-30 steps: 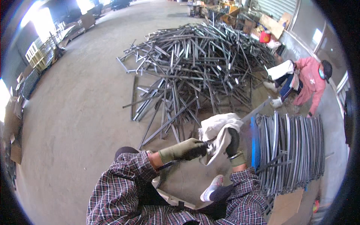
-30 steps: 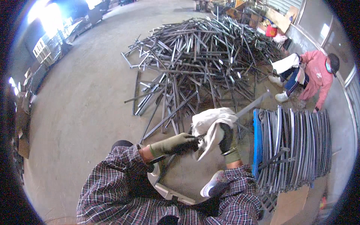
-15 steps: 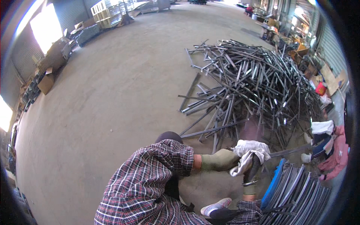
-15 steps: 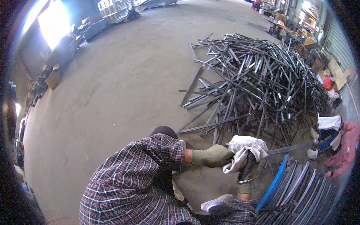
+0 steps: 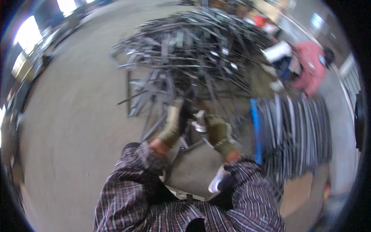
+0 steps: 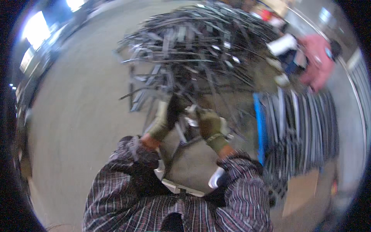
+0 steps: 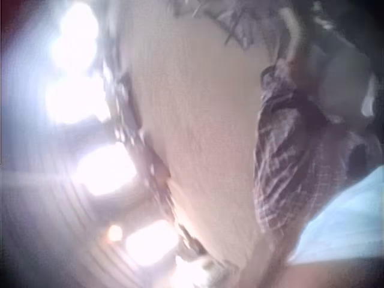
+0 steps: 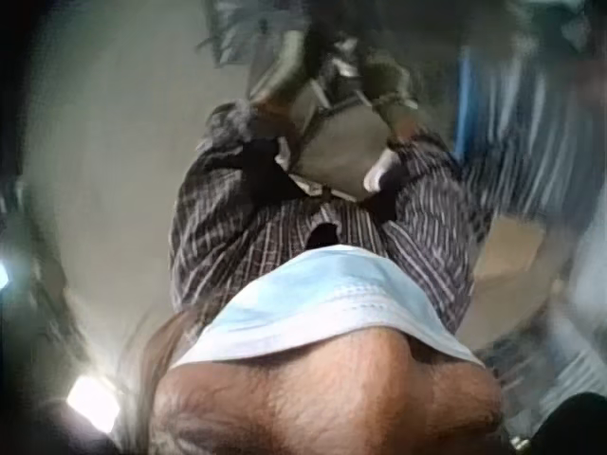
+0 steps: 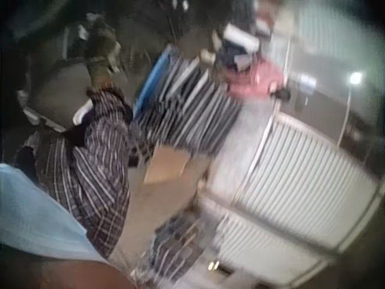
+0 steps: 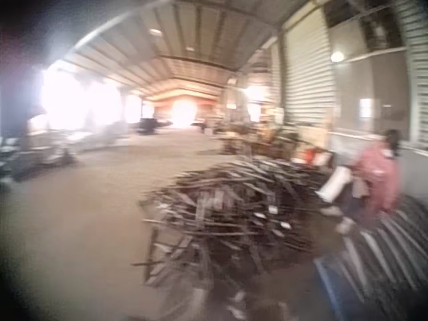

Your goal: Wiping and cleaning curved metal bars with a cloth before stacking them.

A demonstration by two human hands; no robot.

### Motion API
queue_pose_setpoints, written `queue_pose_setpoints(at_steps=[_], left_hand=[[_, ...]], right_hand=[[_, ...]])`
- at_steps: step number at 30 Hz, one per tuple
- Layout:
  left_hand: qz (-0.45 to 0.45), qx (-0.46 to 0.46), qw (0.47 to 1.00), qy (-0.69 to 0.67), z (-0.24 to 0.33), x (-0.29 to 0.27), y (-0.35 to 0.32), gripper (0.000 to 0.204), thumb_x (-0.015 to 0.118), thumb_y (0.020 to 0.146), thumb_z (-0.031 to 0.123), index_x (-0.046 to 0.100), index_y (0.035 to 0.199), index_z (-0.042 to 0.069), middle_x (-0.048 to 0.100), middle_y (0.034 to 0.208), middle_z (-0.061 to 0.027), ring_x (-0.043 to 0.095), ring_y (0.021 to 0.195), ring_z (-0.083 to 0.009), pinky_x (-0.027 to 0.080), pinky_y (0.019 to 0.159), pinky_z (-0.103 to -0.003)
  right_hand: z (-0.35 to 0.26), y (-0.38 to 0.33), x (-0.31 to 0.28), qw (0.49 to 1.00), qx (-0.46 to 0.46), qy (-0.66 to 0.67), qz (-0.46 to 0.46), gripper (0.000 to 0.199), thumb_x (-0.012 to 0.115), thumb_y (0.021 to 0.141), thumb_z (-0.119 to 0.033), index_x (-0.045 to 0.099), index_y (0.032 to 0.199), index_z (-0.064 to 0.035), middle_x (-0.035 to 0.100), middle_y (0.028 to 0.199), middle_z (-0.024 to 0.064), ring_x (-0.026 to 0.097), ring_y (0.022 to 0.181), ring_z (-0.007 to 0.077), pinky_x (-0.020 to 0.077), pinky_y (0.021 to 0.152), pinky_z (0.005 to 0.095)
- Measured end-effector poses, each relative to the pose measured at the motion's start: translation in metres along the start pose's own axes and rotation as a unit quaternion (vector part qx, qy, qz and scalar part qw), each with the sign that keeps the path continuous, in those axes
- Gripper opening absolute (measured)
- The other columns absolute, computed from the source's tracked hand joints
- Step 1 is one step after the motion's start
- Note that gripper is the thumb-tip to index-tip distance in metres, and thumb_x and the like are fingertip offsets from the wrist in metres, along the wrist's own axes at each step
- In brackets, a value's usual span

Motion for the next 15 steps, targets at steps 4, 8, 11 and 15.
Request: queue_pose_setpoints(at_steps=[4,8,11,15], left_hand=[[-0.261,0.069,0.947,-0.171,0.098,-0.013,0.035,0.04,0.05,0.104,0.037,0.052,0.069,0.017,0.043,0.066,-0.0004,0.046,0.061,-0.0189,0.045,0.067,-0.036],[-0.009,0.06,0.987,-0.151,0.09,-0.047,0.055,0.031,0.038,0.107,0.037,0.055,0.092,0.016,0.045,0.071,0.0024,0.05,0.069,-0.0181,0.049,0.076,-0.038],[-0.273,0.017,0.943,-0.191,0.014,0.006,0.026,0.027,0.042,0.106,0.036,0.051,0.093,0.014,0.048,0.079,-0.0021,0.048,0.074,-0.0205,0.046,0.079,-0.04],[-0.149,0.087,0.983,-0.058,0.031,0.02,0.011,0.037,0.048,0.104,0.042,0.051,0.08,0.014,0.044,0.071,-0.0008,0.044,0.069,-0.0193,0.041,0.069,-0.039]], right_hand=[[0.082,-0.05,0.013,0.977,0.127,-0.114,-0.126,0.022,0.06,0.081,-0.017,0.07,0.099,-0.0096,0.068,0.096,0.0143,0.065,0.09,0.035,0.0502,0.08,0.0478],[0.056,-0.012,-0.022,0.989,0.037,-0.143,-0.009,0.026,0.062,0.079,-0.017,0.069,0.102,-0.0092,0.068,0.097,0.0132,0.063,0.091,0.0339,0.0485,0.08,0.0476],[-0.014,0.003,-0.025,0.994,0.033,-0.09,-0.046,0.026,0.064,0.076,-0.017,0.068,0.1,-0.0077,0.067,0.096,0.0139,0.063,0.09,0.0343,0.049,0.078,0.047],[-0.006,-0.009,-0.024,0.999,0.01,-0.051,-0.005,0.02,0.061,0.079,-0.015,0.069,0.096,-0.0087,0.068,0.093,0.0131,0.064,0.088,0.0339,0.05,0.078,0.0467]])
Point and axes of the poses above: each hand's wrist, its own y-axis towards the middle knuckle, its own x-axis out of the palm, z = x × y, the point moved 5 cm from there along y, towards the middle knuckle
